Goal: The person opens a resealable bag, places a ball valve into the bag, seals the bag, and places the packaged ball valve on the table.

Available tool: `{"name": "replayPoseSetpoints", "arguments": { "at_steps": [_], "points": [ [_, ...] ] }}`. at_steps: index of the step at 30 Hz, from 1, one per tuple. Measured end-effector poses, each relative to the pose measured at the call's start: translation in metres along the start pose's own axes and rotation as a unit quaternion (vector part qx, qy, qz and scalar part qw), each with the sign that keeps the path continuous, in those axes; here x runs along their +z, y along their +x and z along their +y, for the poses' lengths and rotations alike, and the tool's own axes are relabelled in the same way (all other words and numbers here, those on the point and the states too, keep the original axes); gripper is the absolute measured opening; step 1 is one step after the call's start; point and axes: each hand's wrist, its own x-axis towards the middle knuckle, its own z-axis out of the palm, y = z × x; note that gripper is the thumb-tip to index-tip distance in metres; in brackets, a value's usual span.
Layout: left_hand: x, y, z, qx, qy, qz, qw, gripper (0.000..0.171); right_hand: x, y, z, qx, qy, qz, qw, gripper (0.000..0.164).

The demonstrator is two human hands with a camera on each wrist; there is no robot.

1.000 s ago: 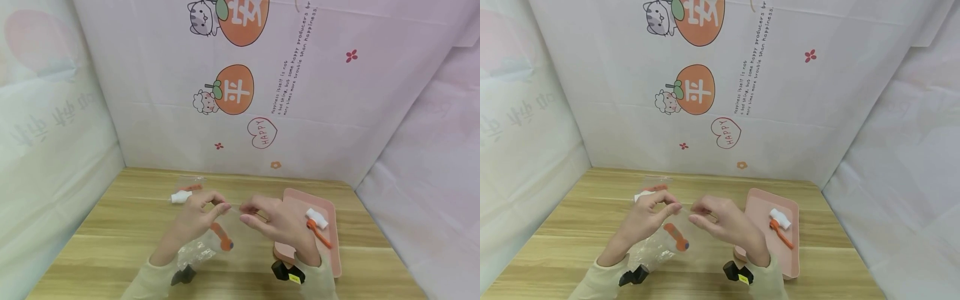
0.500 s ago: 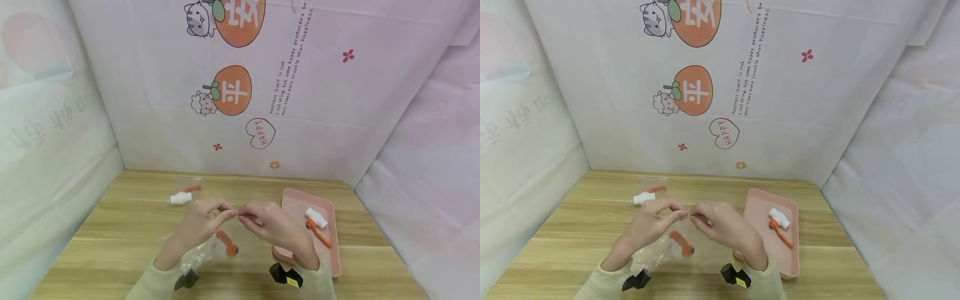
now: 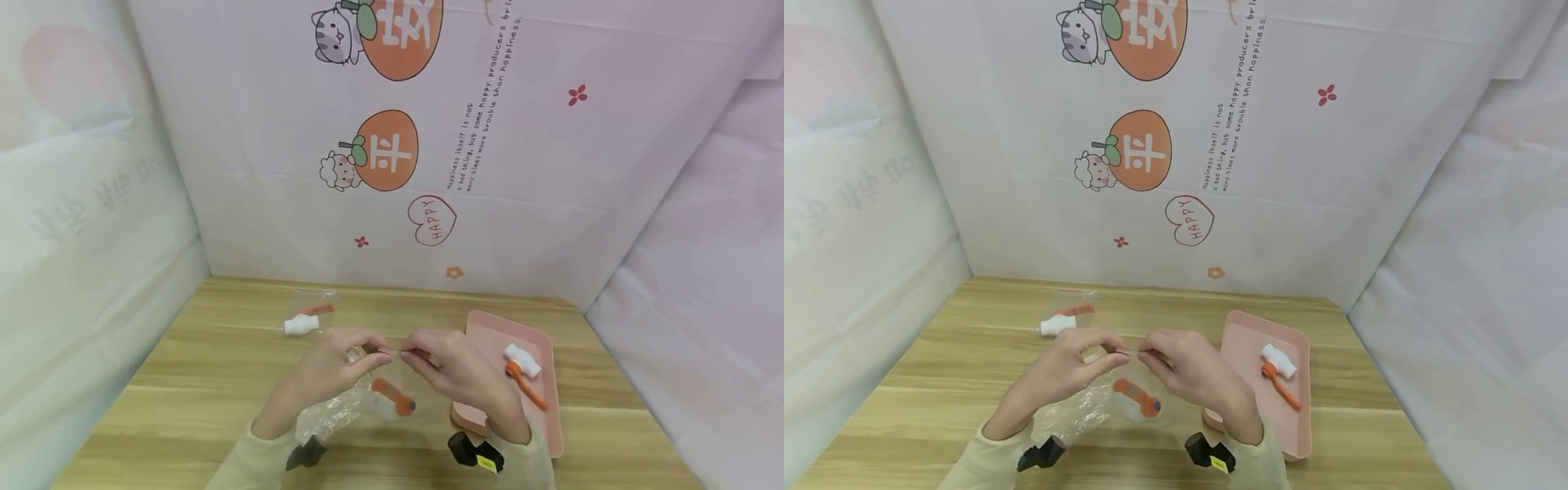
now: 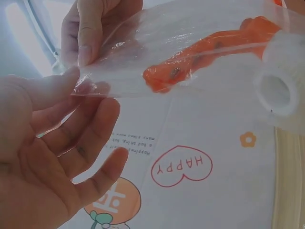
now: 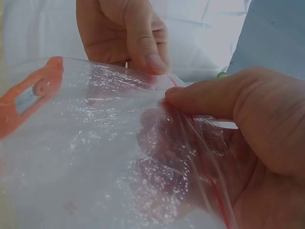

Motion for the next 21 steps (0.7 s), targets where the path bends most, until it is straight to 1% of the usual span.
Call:
{"name": "replayPoseSetpoints", "arguments": {
  "at_steps": [3,7,13,16,19,21],
  "points": [
    [-0.0007,-0.0002,-0.0007,0.014,0.014,-0.005,0.9998,0.006,-0.0012,-0.0002,0.0006,0.001,0.002,-0.003,1.000,0.015],
    [-0.0005,0.0007,-0.0011,0.026,0.019,0.001,0.9995,0.006,-0.0019,0.0000,0.0013,0.004,0.009,-0.003,1.000,0.014],
    [-0.0016,0.0024,-0.0006,0.026,0.005,0.013,0.9996,0.004,-0.0017,0.0004,0.0024,0.006,0.017,0.003,1.000,0.014],
    [-0.0030,0.0030,-0.0009,0.031,-0.006,0.018,0.9993,0.006,-0.0010,0.0011,0.0030,-0.002,0.019,0.012,1.000,0.016],
    [-0.0043,0.0022,-0.0003,0.031,-0.013,0.018,0.9993,0.007,0.0000,0.0013,0.0018,0.003,0.026,0.014,1.000,0.010],
    [-0.0049,0.0010,0.0008,0.030,-0.006,0.018,0.9994,0.007,0.0013,0.0010,0.0005,0.008,0.027,0.013,1.000,0.005]
  ]
}}
